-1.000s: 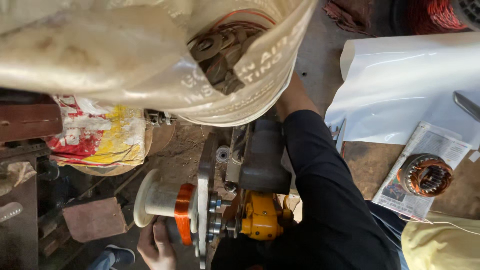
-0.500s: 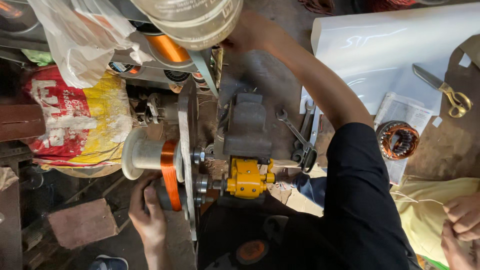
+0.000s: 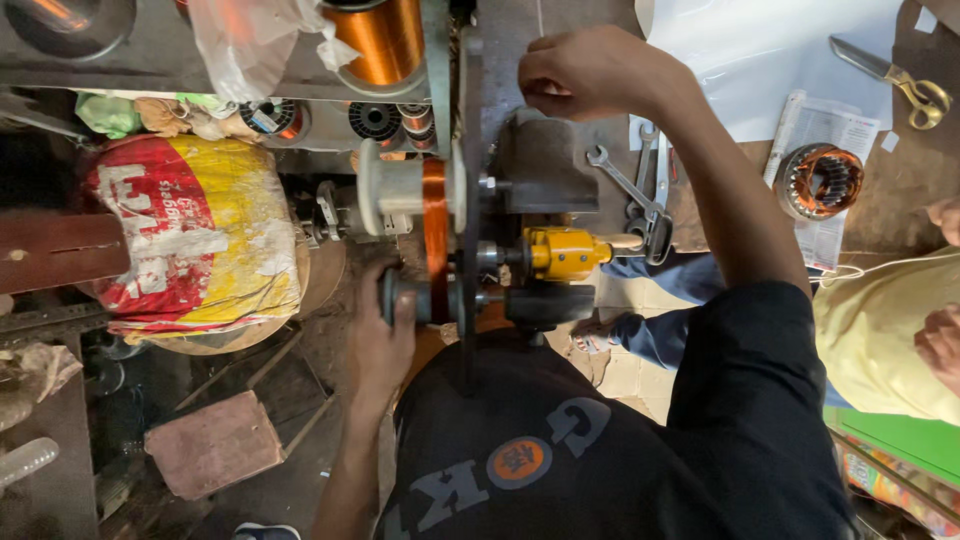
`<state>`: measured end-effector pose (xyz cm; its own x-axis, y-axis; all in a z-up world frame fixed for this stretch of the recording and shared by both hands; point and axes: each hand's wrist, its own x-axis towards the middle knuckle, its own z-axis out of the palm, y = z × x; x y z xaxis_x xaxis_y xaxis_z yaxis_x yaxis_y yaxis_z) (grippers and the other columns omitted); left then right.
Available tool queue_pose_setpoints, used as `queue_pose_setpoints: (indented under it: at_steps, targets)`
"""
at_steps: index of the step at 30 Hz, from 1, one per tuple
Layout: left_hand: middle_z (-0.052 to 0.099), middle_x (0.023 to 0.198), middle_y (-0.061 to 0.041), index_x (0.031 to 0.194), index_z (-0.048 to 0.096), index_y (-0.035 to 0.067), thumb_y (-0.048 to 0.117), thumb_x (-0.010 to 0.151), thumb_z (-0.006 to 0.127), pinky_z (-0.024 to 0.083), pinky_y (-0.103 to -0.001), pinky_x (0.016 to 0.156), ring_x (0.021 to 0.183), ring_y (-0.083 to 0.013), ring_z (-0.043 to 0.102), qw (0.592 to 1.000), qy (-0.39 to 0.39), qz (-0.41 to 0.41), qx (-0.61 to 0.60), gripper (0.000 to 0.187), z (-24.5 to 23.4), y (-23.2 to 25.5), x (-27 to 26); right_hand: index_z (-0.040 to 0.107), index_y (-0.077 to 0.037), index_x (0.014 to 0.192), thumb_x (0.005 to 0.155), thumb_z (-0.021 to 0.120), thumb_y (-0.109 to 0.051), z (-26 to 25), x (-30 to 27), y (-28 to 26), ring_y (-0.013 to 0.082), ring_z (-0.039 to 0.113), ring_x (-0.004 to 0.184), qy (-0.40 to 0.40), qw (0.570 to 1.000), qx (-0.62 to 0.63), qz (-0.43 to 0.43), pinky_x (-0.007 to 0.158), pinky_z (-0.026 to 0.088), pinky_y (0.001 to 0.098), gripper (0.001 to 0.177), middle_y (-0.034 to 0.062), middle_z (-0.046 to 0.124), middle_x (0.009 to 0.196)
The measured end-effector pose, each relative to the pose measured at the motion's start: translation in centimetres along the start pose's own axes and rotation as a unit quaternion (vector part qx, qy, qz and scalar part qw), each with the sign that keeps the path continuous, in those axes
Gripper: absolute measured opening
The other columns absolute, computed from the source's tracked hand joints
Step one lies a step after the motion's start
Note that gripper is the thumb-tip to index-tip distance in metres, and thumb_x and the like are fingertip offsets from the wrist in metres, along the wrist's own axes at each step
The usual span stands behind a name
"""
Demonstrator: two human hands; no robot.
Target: The person secures a copper wire to a rotating spool on a winding machine, then operates the machine to wind the wire onto the spool. The person uses scissors to cut the wire and a wrench to adjust the machine.
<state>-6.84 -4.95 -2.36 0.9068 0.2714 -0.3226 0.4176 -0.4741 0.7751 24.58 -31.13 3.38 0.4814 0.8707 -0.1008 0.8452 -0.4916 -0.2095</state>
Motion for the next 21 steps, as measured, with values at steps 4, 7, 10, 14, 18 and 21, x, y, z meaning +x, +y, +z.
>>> queue_pose_setpoints:
  at_steps: [4,7,10,14,18,21]
  targets:
    - [0.058,0.138,-0.025,0.146,0.047,0.007,0.07,0.102,0.03,0.049,-0.053,0.101,0.127,-0.0428,0.057,0.986,0.012,0.166,0.03,0.079,-1.2,-1.0,0.3,0.07,-0.005,0.104,0.098,0.069,-0.019,-3.1,-3.5,-4.4,0.0279,0.068,0.083,0.017,0.998,0.063,-0.009,0.072,0.054,0.0401,0.015,0.0095,0.069,0.097]
    - [0.055,0.142,-0.025,0.146,0.048,0.005,0.068,0.103,0.031,0.048,-0.053,0.101,0.132,-0.0441,0.053,0.98,-0.001,0.197,0.006,0.079,-1.5,-1.2,0.5,0.07,-0.006,0.103,0.095,0.071,-0.017,-5.9,-5.9,-7.5,0.0286,0.065,0.099,0.034,0.996,0.073,-0.028,0.087,0.051,0.0404,0.014,0.008,0.07,0.1]
    - [0.055,0.144,-0.025,0.145,0.049,0.001,0.067,0.105,0.035,0.047,-0.052,0.107,0.135,-0.041,0.053,0.972,-0.001,0.236,-0.006,0.078,-2.0,-0.7,1.0,0.068,-0.007,0.102,0.091,0.074,-0.015,-8.0,-7.6,-10.3,0.0275,0.061,0.111,0.06,0.993,0.072,-0.067,0.104,0.047,0.0438,0.015,0.0059,0.071,0.104]
    - [0.06,0.142,-0.02,0.144,0.052,0.003,0.06,0.107,0.044,0.047,-0.05,0.113,0.135,-0.0364,0.057,0.955,0.058,0.29,0.017,0.069,-2.4,0.7,1.3,0.065,-0.006,0.104,0.087,0.073,-0.009,-9.6,-8.7,-12.8,0.0278,0.061,0.116,0.09,0.985,0.096,-0.112,0.111,0.042,0.0504,0.019,0.0079,0.069,0.106]
    - [0.064,0.145,-0.015,0.145,0.052,0.007,0.051,0.113,0.054,0.048,-0.045,0.116,0.136,-0.0298,0.062,0.924,0.043,0.376,-0.055,0.055,-3.1,3.1,1.1,0.066,-0.009,0.104,0.088,0.075,-0.007,-8.9,-9.2,-14.7,0.022,0.068,0.1,0.062,0.986,0.13,-0.081,0.125,0.042,0.0538,0.018,0.0028,0.069,0.1]
    - [0.06,0.148,-0.018,0.152,0.042,0.006,0.044,0.108,0.059,0.049,-0.047,0.123,0.14,-0.0309,0.06,0.883,-0.021,0.452,-0.124,0.06,-1.4,6.6,1.2,0.065,-0.005,0.112,0.085,0.078,-0.008,-7.4,-8.8,-15.2,0.0241,0.071,0.087,0.083,0.974,0.153,-0.145,0.112,0.052,0.0531,0.03,0.0061,0.072,0.103]
